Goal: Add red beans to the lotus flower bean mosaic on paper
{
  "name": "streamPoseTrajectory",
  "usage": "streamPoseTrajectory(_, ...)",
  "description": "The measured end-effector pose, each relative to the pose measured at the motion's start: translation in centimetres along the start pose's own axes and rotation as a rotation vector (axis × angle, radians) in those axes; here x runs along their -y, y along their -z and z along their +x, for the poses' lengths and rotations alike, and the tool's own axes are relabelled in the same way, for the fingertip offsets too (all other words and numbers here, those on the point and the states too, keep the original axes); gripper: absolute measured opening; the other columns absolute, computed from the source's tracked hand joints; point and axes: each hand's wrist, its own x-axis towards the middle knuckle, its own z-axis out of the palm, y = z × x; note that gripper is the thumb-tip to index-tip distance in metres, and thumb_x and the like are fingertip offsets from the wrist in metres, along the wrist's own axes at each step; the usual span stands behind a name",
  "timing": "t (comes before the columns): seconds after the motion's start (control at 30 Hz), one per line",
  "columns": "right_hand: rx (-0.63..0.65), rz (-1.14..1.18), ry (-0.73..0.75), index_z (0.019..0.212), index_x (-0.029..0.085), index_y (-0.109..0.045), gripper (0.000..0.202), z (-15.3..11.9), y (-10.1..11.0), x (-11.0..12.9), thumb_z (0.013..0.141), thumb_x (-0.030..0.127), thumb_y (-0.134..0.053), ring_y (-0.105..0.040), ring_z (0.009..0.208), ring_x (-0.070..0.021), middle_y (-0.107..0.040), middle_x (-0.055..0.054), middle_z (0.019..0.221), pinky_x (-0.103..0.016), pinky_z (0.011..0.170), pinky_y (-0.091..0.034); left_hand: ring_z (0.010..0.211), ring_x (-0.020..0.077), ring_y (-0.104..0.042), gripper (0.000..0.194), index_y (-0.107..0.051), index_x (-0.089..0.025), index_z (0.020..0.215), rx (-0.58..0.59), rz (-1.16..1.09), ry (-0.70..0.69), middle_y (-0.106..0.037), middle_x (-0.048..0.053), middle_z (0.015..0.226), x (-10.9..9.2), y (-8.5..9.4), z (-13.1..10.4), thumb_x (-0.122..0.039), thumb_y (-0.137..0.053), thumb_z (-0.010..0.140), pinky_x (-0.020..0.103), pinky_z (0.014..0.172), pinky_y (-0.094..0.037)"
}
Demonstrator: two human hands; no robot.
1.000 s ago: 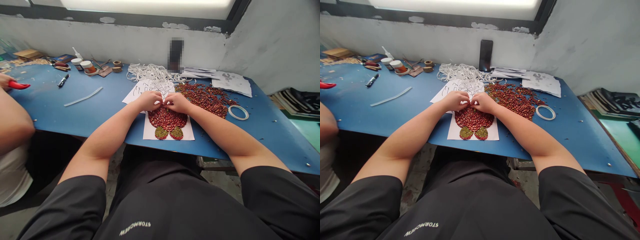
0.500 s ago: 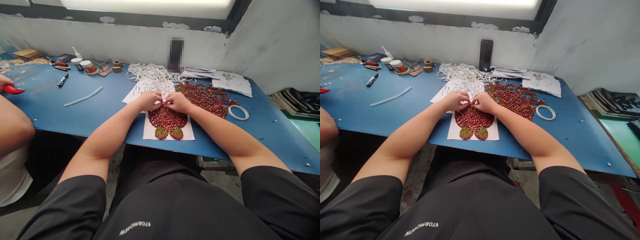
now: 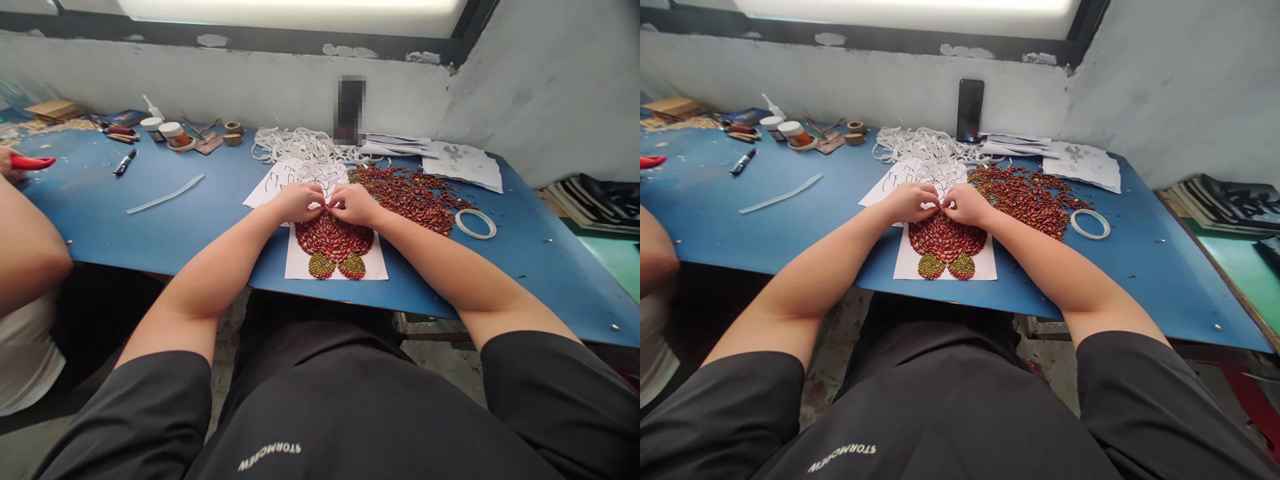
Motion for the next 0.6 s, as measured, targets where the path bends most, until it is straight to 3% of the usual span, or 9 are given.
streamPoseTrajectory(0.6,0.010,0.004,-0.039,0.084,0.022,-0.085,0.014,0.13,-0.46,0.17,0.087,0.016,-0.073,-0.069,0.088,-0.0229,-0.079,-0.006,0.089,-0.037,0.087,-0.051,0.093,0.0200,-0.074,0.025,-0.084,-0.028,0.101,-0.016,-0.127,0.030,-0.080,0.004,0.109,0.02,0.08,0.00,-0.031,-0.061,0.093,0.034,0.083,-0.055)
